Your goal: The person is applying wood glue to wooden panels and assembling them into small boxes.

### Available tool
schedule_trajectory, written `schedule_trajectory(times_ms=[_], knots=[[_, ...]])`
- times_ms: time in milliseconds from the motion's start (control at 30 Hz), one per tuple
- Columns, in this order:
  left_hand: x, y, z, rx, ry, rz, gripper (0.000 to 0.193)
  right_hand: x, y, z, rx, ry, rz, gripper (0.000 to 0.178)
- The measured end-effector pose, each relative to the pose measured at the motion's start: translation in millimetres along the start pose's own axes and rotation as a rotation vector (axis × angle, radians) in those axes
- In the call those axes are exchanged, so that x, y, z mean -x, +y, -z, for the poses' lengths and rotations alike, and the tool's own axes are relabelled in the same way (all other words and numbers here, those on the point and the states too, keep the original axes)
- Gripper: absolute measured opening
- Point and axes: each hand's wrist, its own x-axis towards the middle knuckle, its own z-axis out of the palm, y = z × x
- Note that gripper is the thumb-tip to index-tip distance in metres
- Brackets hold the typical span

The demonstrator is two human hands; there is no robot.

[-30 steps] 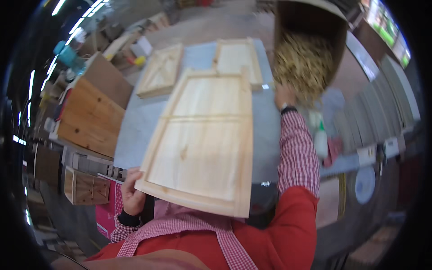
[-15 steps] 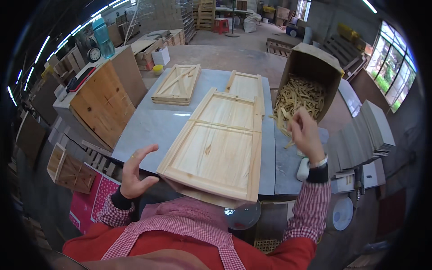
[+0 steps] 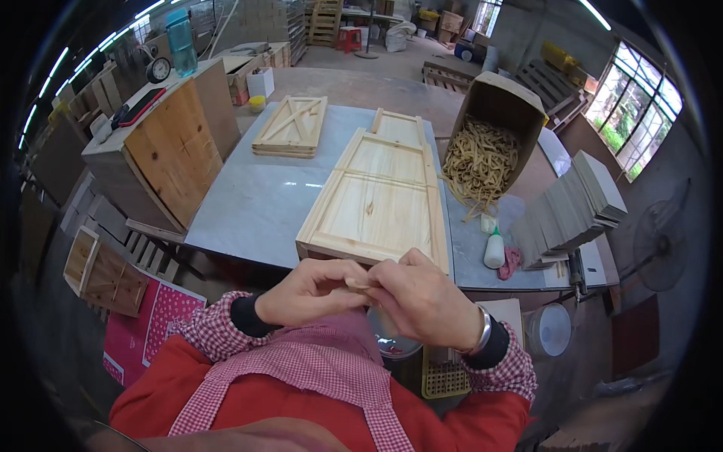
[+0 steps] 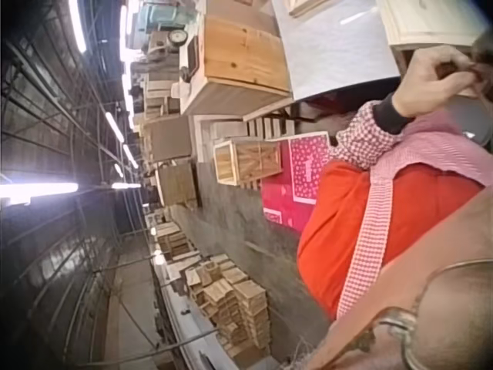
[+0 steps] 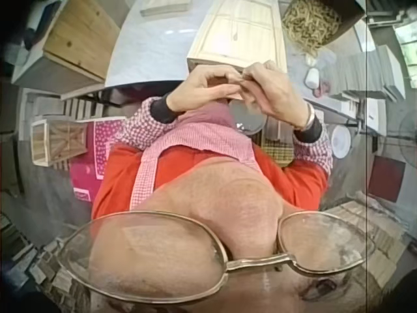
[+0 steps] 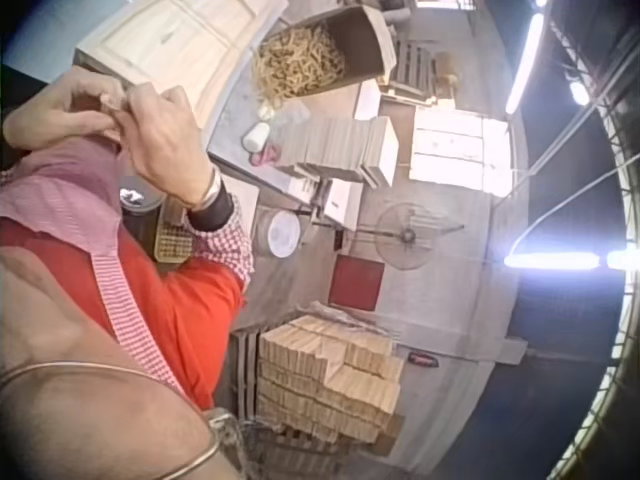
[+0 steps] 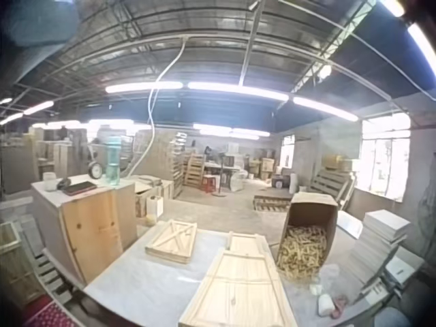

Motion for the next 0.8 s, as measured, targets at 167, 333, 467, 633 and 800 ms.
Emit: schedule_trajectory(times_ms=[167,333,467,633,800], knots=[[27,28,30,0.104,-0.127,0.322,0.014,9,4,-18,-0.095,-0.027,0.006,0.015],[37,36,65,-0.711,-0.191,0.116,0.018,25,4,-19,-0.031,-0.096,-0.032,0.019],[34,38,88,-1.278,-0.115,-0.217,0.023,62,30,-2,0.356,0.125,-0.148,0.015],[45,14,125,-1.570,-0.151,-0.247,0.021,143,77,16,0.554,0.222,-0.376,0.014],[68,-40,125,-1.653,-0.161,-0.165,0.019,168,85,-59,0.575,0.194,-0.353,0.010]])
